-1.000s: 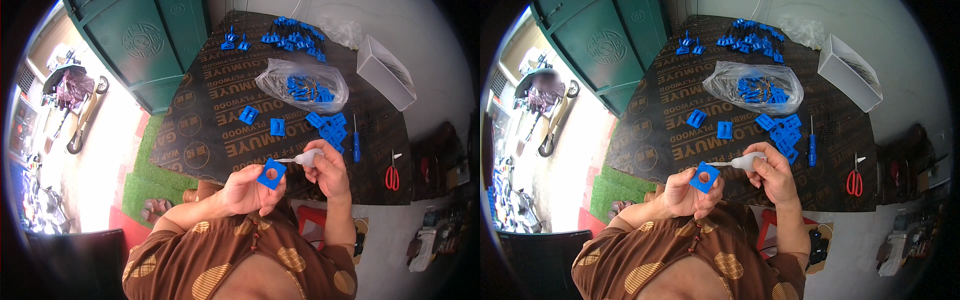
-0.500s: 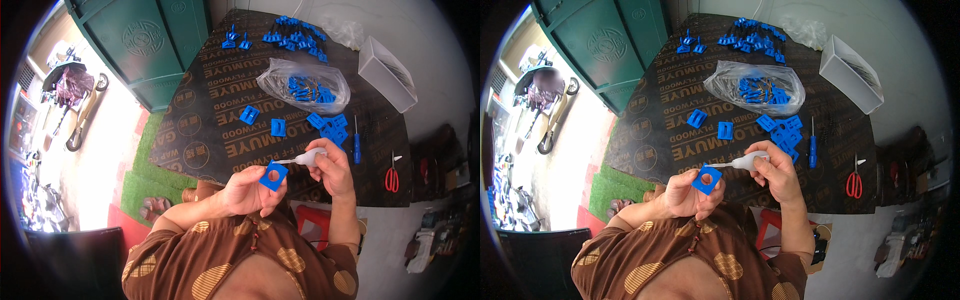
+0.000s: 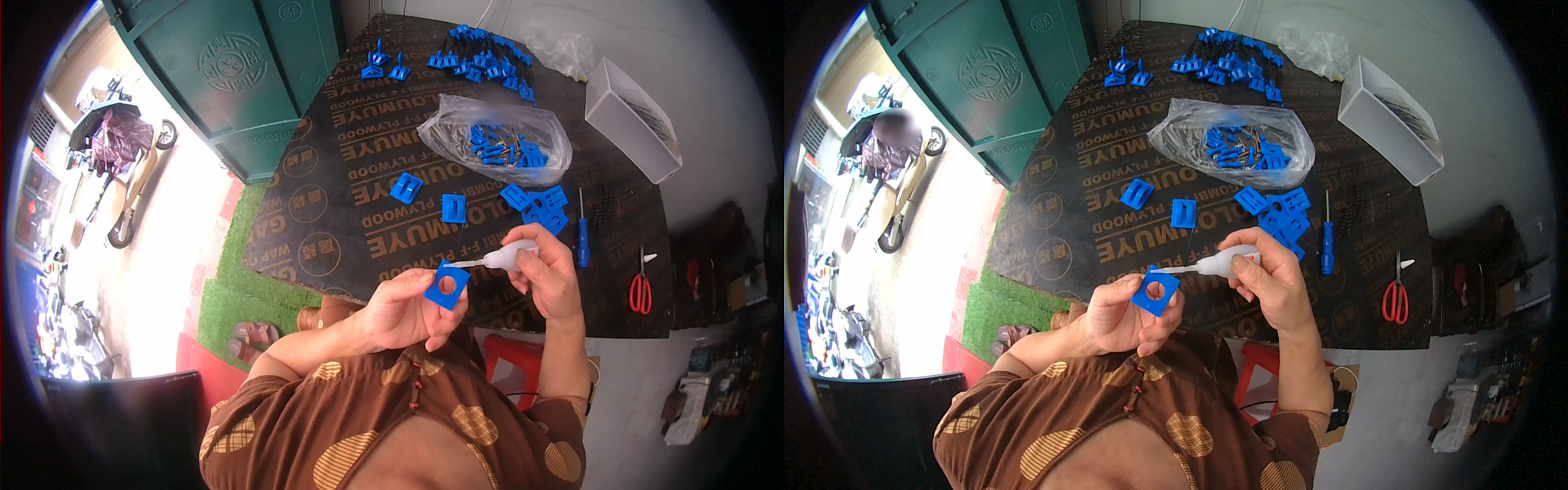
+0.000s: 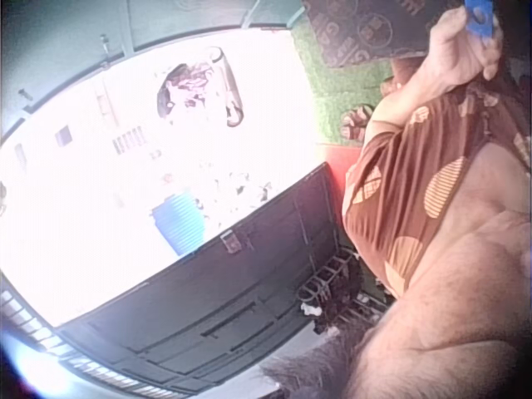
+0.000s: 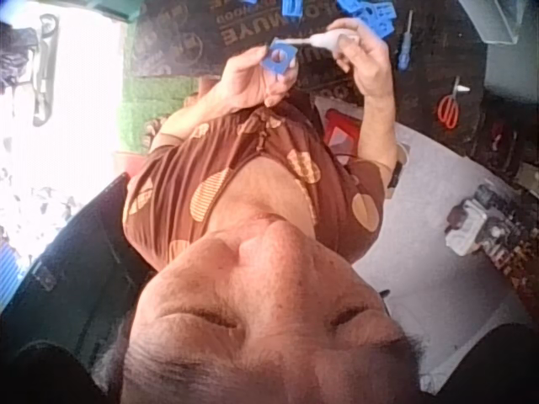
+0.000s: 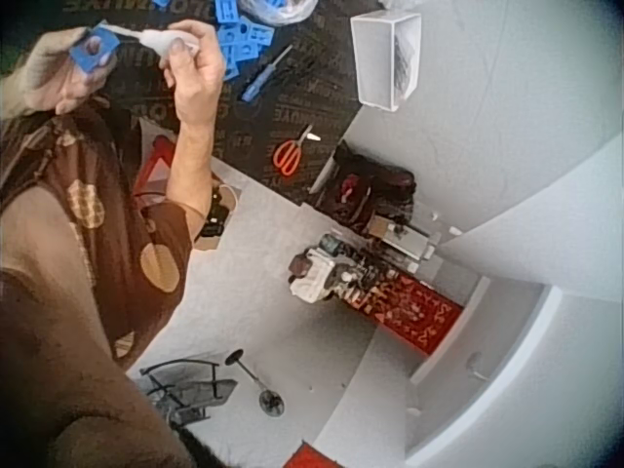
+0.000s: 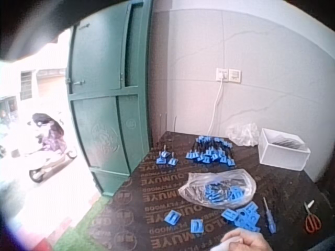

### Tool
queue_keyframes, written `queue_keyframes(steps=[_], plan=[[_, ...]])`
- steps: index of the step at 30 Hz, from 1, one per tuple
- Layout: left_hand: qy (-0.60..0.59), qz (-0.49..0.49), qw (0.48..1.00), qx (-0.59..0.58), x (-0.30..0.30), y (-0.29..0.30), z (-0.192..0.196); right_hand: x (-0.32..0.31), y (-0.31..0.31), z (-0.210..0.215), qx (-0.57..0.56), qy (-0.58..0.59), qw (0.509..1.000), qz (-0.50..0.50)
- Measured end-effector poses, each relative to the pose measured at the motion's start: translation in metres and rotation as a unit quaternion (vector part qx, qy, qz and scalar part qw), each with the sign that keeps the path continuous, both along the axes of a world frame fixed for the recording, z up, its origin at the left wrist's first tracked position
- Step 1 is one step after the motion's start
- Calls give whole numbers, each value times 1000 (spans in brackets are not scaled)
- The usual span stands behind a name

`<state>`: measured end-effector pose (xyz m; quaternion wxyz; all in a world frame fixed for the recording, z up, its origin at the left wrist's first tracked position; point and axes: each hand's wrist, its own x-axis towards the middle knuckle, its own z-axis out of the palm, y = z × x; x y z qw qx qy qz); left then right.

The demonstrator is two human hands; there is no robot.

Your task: The person applies glue from a glue bottle to small blue plastic components and assembles them by hand.

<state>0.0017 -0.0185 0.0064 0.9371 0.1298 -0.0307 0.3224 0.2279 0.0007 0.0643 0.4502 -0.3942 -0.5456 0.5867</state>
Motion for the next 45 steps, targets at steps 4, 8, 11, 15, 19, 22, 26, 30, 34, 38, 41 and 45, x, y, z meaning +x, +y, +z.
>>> queue_keyframes(steps=[4, 8, 11, 15, 19, 22, 26, 30, 34, 38, 41, 45], plan=[[-7, 6, 1000, 0, 1, 1, -1, -4, 0, -3, -25, 43, 999, -12], [1, 38, 999, 12, -1, 2, -1, -5, -1, -7, -59, 135, 989, -11], [3, 79, 997, 10, -3, 7, 7, -12, -5, -9, -81, 165, 982, -32], [-2, 123, 992, 21, -7, 14, 8, -23, -13, -13, -79, 183, 979, -34], [-34, 146, 989, 10, -11, 17, 9, -33, -21, -16, -45, 202, 978, -35], [-22, 163, 986, 32, -14, 19, 8, -37, -25, -18, -25, 187, 980, -55], [-18, 183, 983, 31, -16, 19, 12, -41, -29, -20, -9, 178, 981, -75], [-13, 194, 980, 30, -17, 18, 11, -43, -33, -18, 13, 133, 986, -103], [-14, 205, 978, 39, -16, 18, 8, -46, -36, -15, 31, 99, 988, -118], [-11, 212, 976, 54, -17, 18, 8, -46, -38, -12, 65, 45, 985, -153], [-16, 212, 975, 61, -17, 19, 4, -45, -40, -11, 84, 24, 981, -172], [16, 220, 974, 44, -16, 18, 10, -45, -40, -12, 79, 51, 982, -166]])
